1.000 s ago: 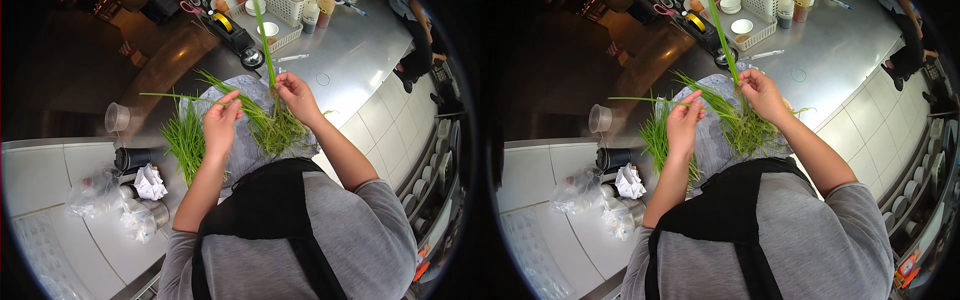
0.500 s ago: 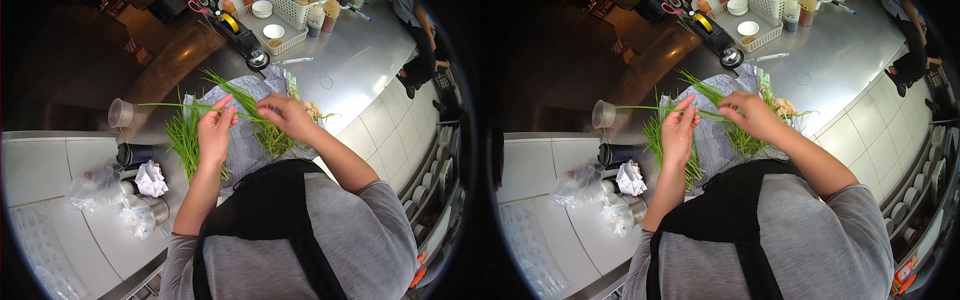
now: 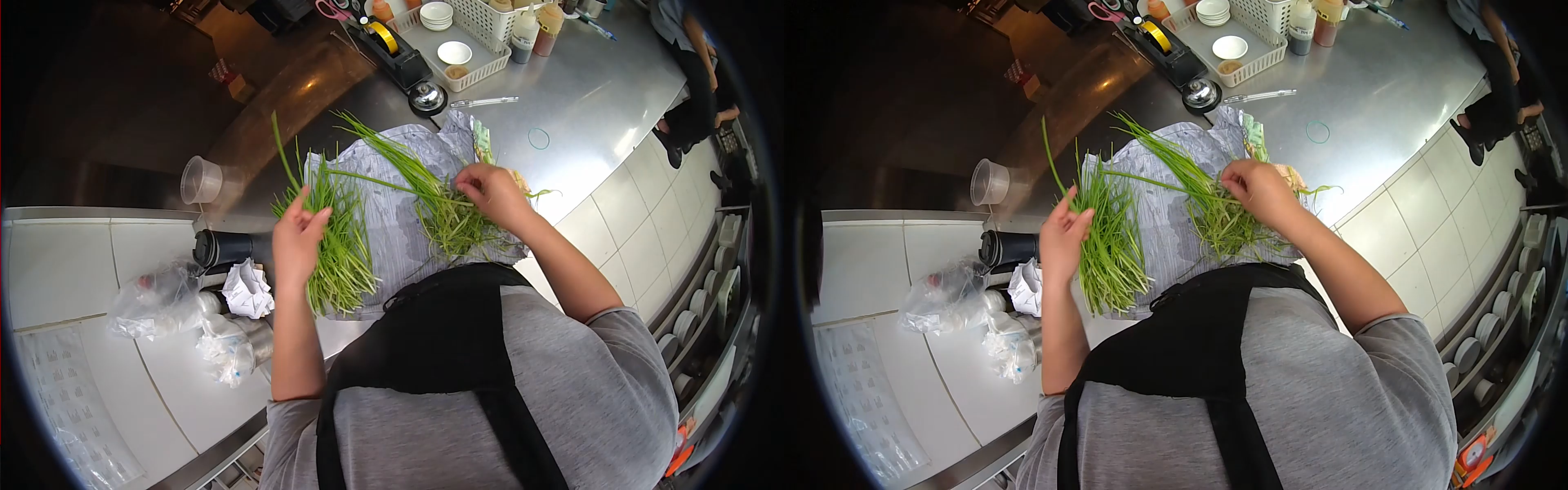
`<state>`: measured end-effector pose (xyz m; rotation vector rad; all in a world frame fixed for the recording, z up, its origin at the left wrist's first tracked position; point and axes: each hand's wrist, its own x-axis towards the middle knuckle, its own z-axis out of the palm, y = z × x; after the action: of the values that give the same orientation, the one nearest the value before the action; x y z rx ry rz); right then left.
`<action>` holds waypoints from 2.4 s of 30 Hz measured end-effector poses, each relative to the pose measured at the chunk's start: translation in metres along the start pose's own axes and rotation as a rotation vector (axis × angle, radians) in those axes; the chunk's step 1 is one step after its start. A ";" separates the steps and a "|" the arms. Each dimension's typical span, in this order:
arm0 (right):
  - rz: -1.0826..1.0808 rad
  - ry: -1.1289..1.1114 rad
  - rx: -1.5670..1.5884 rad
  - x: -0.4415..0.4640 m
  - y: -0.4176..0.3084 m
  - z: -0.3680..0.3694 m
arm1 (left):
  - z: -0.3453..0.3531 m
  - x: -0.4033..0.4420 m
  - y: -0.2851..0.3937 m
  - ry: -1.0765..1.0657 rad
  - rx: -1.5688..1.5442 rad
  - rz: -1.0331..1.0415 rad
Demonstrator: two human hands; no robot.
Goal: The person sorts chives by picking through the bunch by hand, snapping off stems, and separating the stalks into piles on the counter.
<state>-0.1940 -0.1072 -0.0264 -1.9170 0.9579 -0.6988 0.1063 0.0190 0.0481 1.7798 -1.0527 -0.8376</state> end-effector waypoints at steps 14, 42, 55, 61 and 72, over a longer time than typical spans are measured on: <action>-0.240 -0.044 -0.428 0.033 0.023 0.050 | -0.025 -0.015 -0.052 0.203 0.943 0.174; 0.303 0.132 1.167 0.007 -0.022 -0.006 | 0.102 0.006 0.013 0.083 -0.636 -0.050; 0.213 -0.039 1.030 -0.003 -0.025 0.000 | 0.117 0.029 0.046 -0.220 -0.910 -0.061; 0.206 -0.105 0.889 -0.009 -0.033 0.014 | 0.146 0.035 0.057 -0.222 -0.922 -0.119; 0.503 0.085 1.526 -0.004 -0.004 0.012 | 0.112 0.018 0.057 -0.141 -0.922 -0.071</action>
<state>-0.1856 -0.0968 -0.0291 -0.2972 0.5527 -0.8134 -0.0002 -0.0507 0.0551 0.9816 -0.5271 -1.2462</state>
